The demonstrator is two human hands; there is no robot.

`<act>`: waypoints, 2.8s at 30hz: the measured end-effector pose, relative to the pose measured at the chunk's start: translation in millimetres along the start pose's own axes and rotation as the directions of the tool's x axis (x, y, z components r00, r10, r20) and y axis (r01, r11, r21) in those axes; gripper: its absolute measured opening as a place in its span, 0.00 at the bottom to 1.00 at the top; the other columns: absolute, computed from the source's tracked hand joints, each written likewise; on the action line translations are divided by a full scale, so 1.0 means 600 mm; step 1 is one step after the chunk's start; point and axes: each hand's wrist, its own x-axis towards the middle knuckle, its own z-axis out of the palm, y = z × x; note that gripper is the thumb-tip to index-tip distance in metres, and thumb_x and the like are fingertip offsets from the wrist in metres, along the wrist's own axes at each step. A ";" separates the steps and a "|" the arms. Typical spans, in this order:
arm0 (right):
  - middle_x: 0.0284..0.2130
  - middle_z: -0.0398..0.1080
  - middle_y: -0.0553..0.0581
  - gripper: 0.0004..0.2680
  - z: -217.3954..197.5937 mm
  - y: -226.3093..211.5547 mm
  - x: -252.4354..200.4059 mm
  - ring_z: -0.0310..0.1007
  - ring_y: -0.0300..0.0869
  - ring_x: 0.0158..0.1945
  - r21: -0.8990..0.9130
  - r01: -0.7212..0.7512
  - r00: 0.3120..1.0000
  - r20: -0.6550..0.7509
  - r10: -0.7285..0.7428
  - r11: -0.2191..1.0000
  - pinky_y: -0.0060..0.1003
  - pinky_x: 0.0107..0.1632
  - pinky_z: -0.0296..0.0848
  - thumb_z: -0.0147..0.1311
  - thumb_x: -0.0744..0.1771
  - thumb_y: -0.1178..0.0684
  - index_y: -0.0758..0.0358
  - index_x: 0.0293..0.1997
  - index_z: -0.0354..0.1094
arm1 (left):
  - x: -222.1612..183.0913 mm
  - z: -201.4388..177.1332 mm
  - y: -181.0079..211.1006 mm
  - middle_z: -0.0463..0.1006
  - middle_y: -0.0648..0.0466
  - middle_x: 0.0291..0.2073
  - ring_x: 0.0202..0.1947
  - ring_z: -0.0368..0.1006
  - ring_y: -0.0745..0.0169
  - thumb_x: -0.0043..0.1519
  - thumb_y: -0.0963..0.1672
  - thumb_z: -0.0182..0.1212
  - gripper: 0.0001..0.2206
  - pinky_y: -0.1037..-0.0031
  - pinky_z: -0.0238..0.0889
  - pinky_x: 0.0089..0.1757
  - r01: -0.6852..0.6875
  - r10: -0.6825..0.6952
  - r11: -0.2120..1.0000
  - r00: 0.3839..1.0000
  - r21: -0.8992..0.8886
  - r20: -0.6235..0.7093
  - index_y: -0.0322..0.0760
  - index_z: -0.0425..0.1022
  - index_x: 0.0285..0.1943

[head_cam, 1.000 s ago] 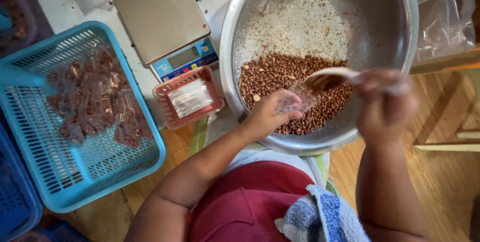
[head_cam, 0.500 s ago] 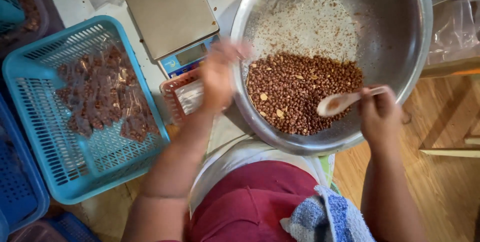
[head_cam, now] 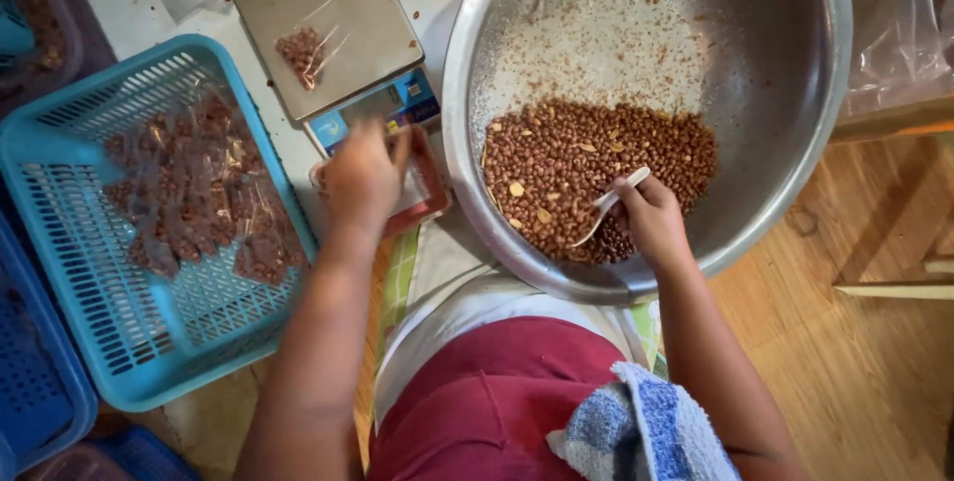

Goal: Manually packing roasted peanuts from a large bowl into small plastic bags using a spoon and placing them in a crate.

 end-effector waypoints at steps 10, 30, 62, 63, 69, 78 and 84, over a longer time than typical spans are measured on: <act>0.23 0.68 0.58 0.05 -0.026 -0.054 -0.015 0.68 0.39 0.23 0.147 0.169 0.986 -0.029 -0.166 0.975 0.29 0.30 0.66 0.52 0.73 0.56 0.66 0.45 0.70 | -0.088 -0.035 -0.031 0.78 0.40 0.55 0.58 0.73 0.39 0.62 0.44 0.58 0.20 0.54 0.66 0.56 0.303 -0.059 0.909 0.773 -0.286 0.631 0.36 0.76 0.63; 0.30 0.71 0.54 0.05 -0.062 -0.205 -0.034 0.66 0.34 0.27 0.084 0.335 0.923 -0.229 -0.309 0.939 0.26 0.30 0.64 0.49 0.76 0.52 0.60 0.47 0.66 | -0.025 -0.200 0.208 0.77 0.56 0.46 0.42 0.76 0.64 0.65 0.52 0.55 0.13 0.74 0.76 0.43 0.552 0.434 0.122 0.717 -0.825 0.545 0.44 0.73 0.51; 0.33 0.73 0.54 0.05 -0.045 0.002 -0.052 0.70 0.42 0.36 -0.484 0.043 0.961 -0.218 -0.168 0.874 0.42 0.39 0.66 0.53 0.73 0.51 0.56 0.42 0.71 | 0.240 0.049 -0.112 0.79 0.51 0.47 0.49 0.74 0.51 0.55 0.44 0.73 0.14 0.62 0.66 0.48 0.153 -0.269 0.798 0.956 -0.583 -0.117 0.40 0.77 0.48; 0.30 0.74 0.54 0.06 -0.037 0.025 -0.050 0.71 0.43 0.37 -0.520 0.072 0.954 -0.215 -0.211 0.851 0.43 0.41 0.65 0.54 0.72 0.49 0.55 0.38 0.70 | 0.227 0.062 -0.107 0.74 0.46 0.52 0.55 0.69 0.45 0.49 0.47 0.87 0.30 0.57 0.62 0.55 -0.008 -0.184 0.862 0.926 -0.506 -0.328 0.35 0.72 0.55; 0.26 0.68 0.50 0.06 -0.023 -0.062 -0.076 0.63 0.34 0.29 -0.197 0.242 0.929 -0.233 -0.286 0.950 0.31 0.32 0.62 0.54 0.74 0.54 0.60 0.41 0.69 | 0.127 0.022 -0.071 0.76 0.55 0.40 0.39 0.76 0.57 0.66 0.43 0.62 0.04 0.68 0.69 0.43 0.110 -0.316 0.834 0.899 -0.541 -0.304 0.46 0.80 0.47; 0.28 0.67 0.58 0.05 -0.063 -0.144 -0.077 0.66 0.40 0.28 -0.255 0.536 0.779 -0.220 -0.588 0.805 0.32 0.31 0.66 0.49 0.77 0.59 0.69 0.47 0.66 | 0.085 -0.178 0.098 0.78 0.43 0.51 0.49 0.78 0.51 0.71 0.43 0.57 0.10 0.61 0.78 0.46 0.139 0.054 -0.700 0.988 -0.700 0.142 0.36 0.71 0.59; 0.27 0.67 0.61 0.05 -0.071 -0.207 -0.085 0.65 0.40 0.26 -0.207 0.596 0.744 -0.221 -0.630 0.776 0.32 0.31 0.65 0.49 0.78 0.62 0.72 0.48 0.65 | -0.012 -0.200 0.226 0.81 0.49 0.56 0.50 0.82 0.55 0.63 0.39 0.64 0.27 0.67 0.82 0.49 0.421 0.634 0.173 0.644 -0.891 0.427 0.52 0.61 0.72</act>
